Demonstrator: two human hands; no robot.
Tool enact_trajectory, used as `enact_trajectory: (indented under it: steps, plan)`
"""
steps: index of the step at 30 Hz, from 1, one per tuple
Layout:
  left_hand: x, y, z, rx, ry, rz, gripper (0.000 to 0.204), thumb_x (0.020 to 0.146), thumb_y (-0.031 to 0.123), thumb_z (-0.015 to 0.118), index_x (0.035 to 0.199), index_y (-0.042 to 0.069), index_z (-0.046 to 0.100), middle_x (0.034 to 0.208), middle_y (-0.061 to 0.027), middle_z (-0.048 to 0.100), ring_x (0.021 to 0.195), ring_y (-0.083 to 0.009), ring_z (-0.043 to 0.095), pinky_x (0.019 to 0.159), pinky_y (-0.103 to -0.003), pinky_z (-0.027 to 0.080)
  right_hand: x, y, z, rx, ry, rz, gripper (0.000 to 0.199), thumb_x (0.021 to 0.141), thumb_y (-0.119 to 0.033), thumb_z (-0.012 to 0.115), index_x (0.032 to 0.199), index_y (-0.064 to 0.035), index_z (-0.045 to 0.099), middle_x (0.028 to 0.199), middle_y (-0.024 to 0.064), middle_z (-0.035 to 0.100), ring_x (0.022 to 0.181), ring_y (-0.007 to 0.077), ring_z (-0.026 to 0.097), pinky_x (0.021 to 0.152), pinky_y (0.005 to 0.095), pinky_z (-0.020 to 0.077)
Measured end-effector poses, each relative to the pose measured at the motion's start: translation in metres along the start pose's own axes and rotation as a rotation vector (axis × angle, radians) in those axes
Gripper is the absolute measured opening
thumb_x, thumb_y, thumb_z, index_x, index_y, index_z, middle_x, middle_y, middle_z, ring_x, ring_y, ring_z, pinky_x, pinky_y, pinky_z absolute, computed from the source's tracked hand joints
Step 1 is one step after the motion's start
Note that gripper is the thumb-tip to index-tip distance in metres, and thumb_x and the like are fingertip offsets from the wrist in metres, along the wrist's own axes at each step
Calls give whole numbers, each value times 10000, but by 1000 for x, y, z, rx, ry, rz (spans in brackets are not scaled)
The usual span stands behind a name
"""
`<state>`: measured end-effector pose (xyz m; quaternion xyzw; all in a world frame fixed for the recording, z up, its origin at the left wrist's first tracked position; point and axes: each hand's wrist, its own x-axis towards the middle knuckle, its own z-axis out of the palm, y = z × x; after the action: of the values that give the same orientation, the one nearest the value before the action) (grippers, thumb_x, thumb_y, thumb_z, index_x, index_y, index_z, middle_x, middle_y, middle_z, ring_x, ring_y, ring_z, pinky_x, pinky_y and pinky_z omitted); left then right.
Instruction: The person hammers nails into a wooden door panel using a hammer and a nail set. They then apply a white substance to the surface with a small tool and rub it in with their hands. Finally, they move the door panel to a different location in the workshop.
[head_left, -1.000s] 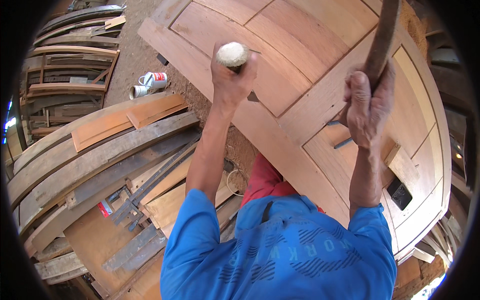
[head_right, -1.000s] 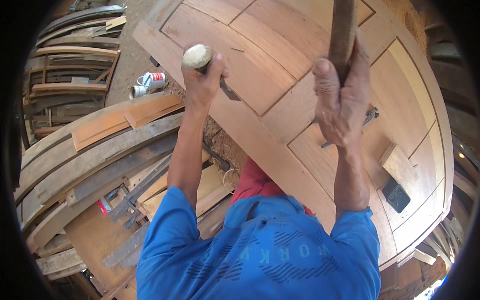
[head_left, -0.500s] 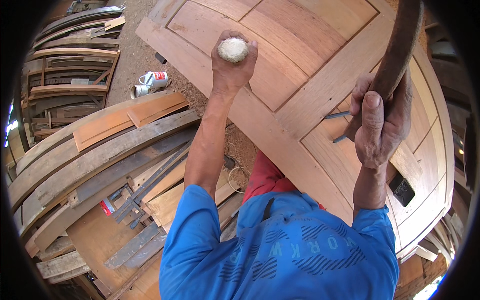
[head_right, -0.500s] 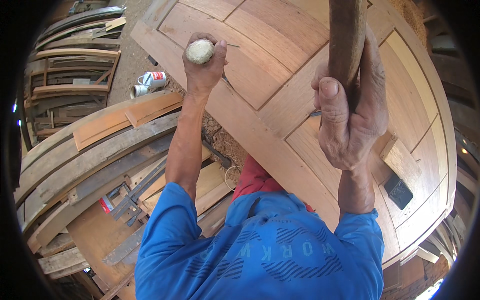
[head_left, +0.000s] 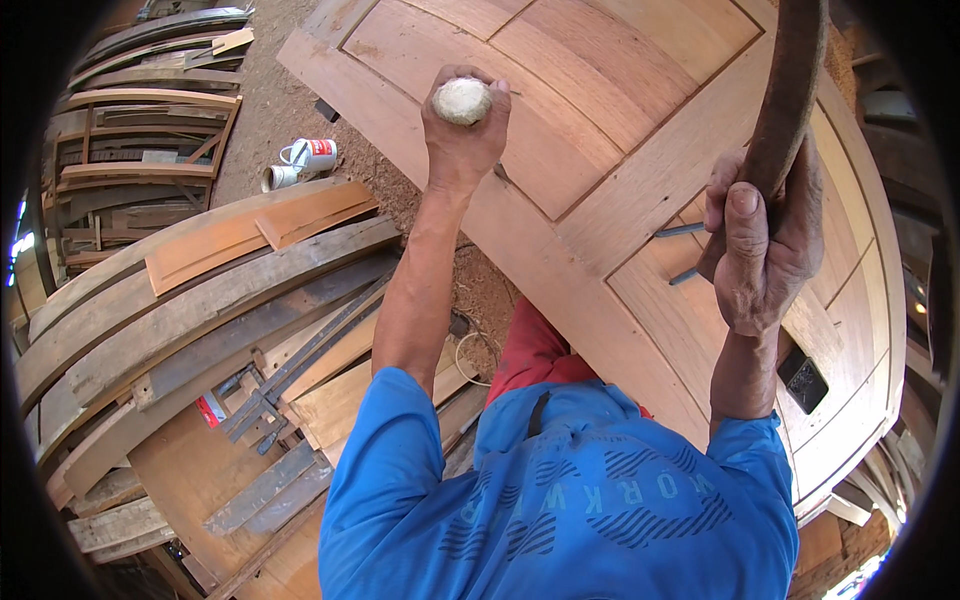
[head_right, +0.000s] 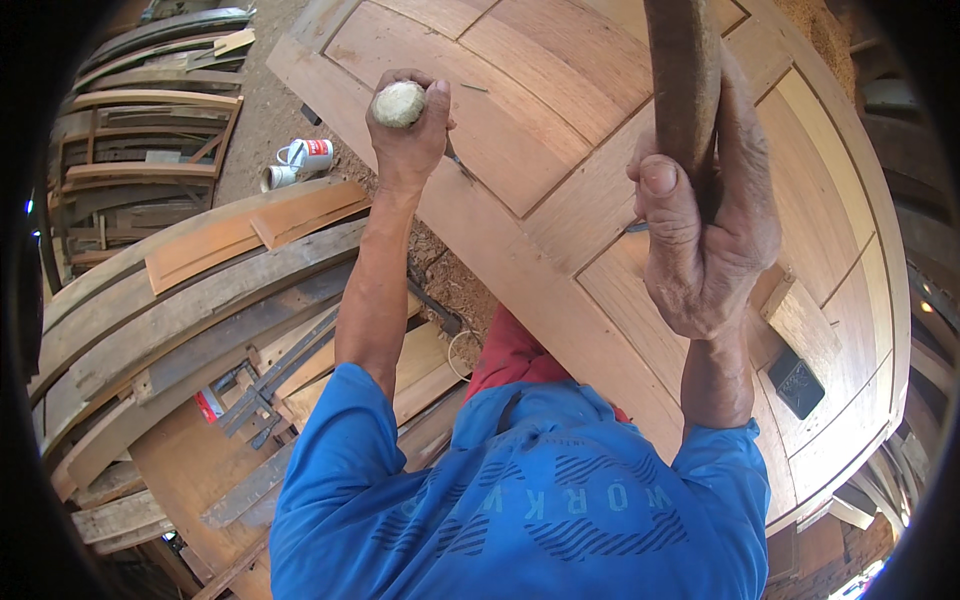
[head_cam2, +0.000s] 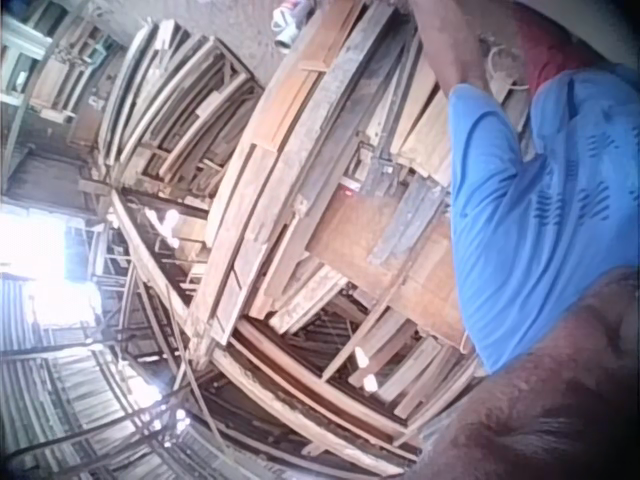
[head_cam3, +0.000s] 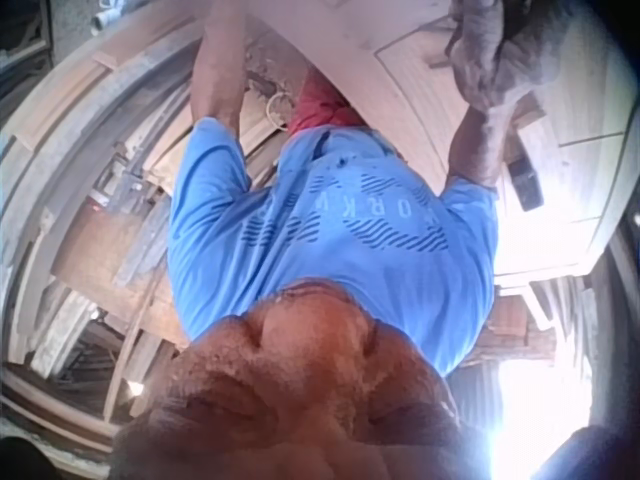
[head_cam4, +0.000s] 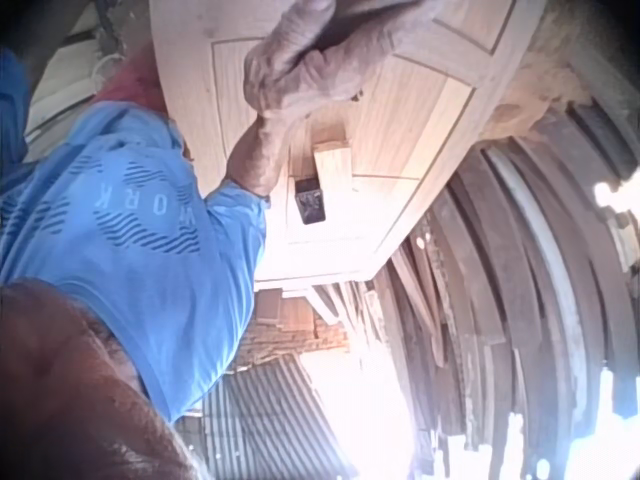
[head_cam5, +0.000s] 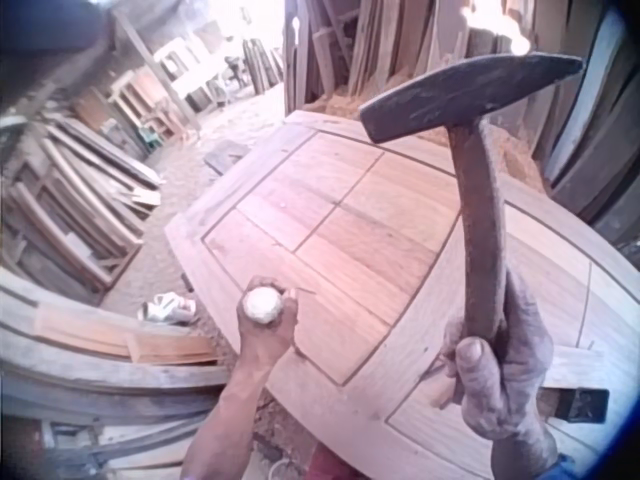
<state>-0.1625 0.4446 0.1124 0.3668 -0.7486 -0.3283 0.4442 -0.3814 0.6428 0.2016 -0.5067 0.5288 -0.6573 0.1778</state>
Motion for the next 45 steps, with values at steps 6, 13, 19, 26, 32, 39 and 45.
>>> enact_trajectory:
  steps: [6, 13, 19, 26, 32, 39, 45]
  plan:
    - [-3, 4, 1, 8, 15, 2, 169, 946, 99, 716, 1013, 21, 582, 755, -30, 635, 591, -84, 627, 524, -231, 536, -1, -4, -1, -22, -26, -6, 608, 1051, -251, 583, 1562, -27, 343, 886, 49, 615, 683, 52, 525, 594, 191, 453]
    - [-6, 7, 0, -23, 18, -20, 150, 937, 71, 705, 1014, 15, 589, 769, -40, 644, 606, -85, 635, 531, -238, 542, -6, -4, -4, -111, -72, 44, 593, 1015, -125, 594, 1552, -17, 364, 1190, 141, 622, 970, 187, 622, 824, 298, 512]
    - [-19, 16, 2, -18, -16, -125, 176, 855, 11, 733, 969, 6, 599, 840, -39, 656, 767, -113, 622, 709, -267, 528, 6, 8, 10, -408, -554, 143, 692, 922, -51, 634, 1562, -182, 402, 1040, 208, 682, 938, 412, 662, 835, 456, 540]
    - [-16, 18, 5, -61, 19, -81, 144, 873, 37, 725, 953, 18, 607, 857, -38, 648, 743, -105, 626, 679, -260, 532, 0, 3, 11, -273, -328, -68, 687, 928, -58, 637, 1560, -200, 407, 996, 205, 682, 878, 410, 668, 777, 465, 541]
    - [-23, 20, 2, 100, -41, 66, 126, 903, 26, 700, 985, 18, 604, 879, -45, 670, 743, -123, 661, 669, -273, 547, -4, 7, 18, -282, -445, 7, 708, 920, -58, 644, 1566, -205, 392, 1031, 199, 693, 891, 392, 681, 769, 464, 551]
    - [-25, 25, 5, 85, -36, 95, 285, 812, 45, 757, 1062, -20, 636, 930, -85, 711, 835, -146, 685, 747, -312, 563, -7, -2, 12, -223, -490, 72, 717, 911, -79, 662, 1563, -202, 392, 964, 183, 689, 860, 411, 657, 777, 492, 537]
    - [-34, 9, 0, 196, -75, 124, 270, 832, 34, 748, 1060, -16, 613, 929, -64, 688, 837, -119, 656, 763, -284, 546, 3, 5, 9, -432, -696, 184, 711, 909, -29, 631, 1562, -185, 395, 944, 210, 677, 836, 432, 649, 750, 493, 524]
